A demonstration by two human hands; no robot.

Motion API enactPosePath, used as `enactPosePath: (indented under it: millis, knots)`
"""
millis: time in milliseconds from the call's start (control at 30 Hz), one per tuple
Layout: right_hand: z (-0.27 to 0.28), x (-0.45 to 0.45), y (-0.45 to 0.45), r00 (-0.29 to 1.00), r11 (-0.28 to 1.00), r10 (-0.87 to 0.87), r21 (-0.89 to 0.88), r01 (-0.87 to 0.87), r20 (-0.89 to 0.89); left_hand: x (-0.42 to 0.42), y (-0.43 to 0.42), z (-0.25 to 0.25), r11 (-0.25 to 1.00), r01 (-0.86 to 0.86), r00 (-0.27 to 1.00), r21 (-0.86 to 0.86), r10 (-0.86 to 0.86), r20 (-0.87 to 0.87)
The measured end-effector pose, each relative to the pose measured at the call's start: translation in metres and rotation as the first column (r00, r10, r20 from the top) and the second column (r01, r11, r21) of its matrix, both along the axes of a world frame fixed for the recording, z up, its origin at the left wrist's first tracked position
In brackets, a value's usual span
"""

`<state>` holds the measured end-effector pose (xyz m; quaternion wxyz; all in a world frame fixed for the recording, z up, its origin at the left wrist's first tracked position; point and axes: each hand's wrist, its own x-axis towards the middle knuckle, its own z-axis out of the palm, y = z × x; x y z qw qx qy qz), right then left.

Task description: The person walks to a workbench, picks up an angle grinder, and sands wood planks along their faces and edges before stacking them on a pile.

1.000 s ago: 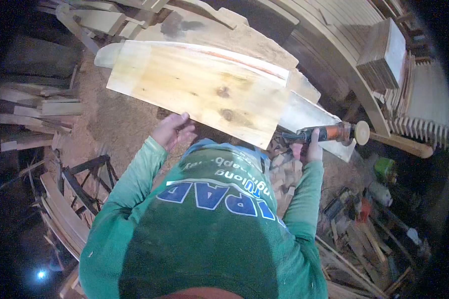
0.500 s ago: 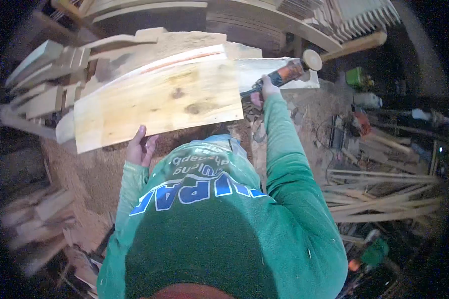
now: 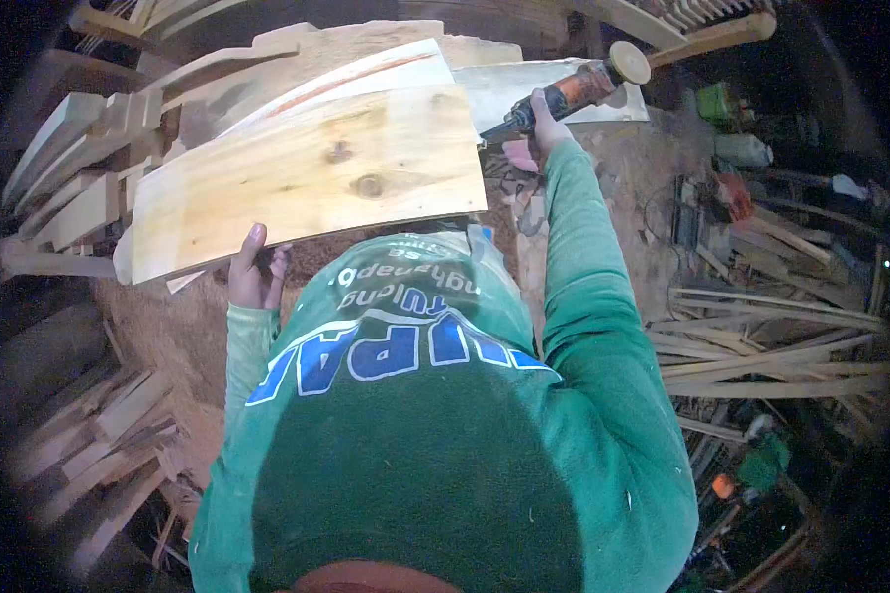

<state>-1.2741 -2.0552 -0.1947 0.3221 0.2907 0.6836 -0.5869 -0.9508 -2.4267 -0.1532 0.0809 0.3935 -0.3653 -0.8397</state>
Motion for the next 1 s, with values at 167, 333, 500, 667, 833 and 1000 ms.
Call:
enactPosePath:
  millis: [167, 333, 500, 667, 833, 1000]
  knots:
    - [-0.005, 0.018, 0.015, 0.997, 0.954, 0.044, 0.298, -0.023, -0.065, 0.001, -0.011, -0.006, 0.999, 0.030, 0.998, -0.014, -0.030, -0.062]
    - [0.082, 0.111, -0.026, 0.991, 0.762, 0.125, -0.637, -0.120, -0.037, -0.019, -0.025, 0.029, 0.965, 0.178, 0.977, -0.193, -0.196, -0.084]
    - [0.096, 0.124, -0.010, 0.962, 0.428, 0.039, -0.866, -0.260, -0.269, -0.097, -0.042, 0.080, 0.885, 0.299, 0.854, -0.358, -0.415, -0.313]
    - [0.181, 0.075, -0.006, 0.926, 0.376, -0.278, -0.916, -0.138, -0.254, -0.225, -0.022, 0.128, 0.822, 0.422, 0.564, -0.383, -0.568, -0.599]
    - [0.226, -0.014, 0.014, 0.724, 0.555, -0.446, -0.798, -0.238, -0.526, -0.260, 0.038, 0.127, 0.495, 0.444, 0.647, -0.747, -0.754, -0.115]
    - [0.221, -0.137, 0.053, 0.621, 0.669, -0.512, -0.729, -0.145, -0.594, -0.221, 0.062, 0.039, -0.217, 0.541, 0.730, -0.813, -0.359, 0.582]
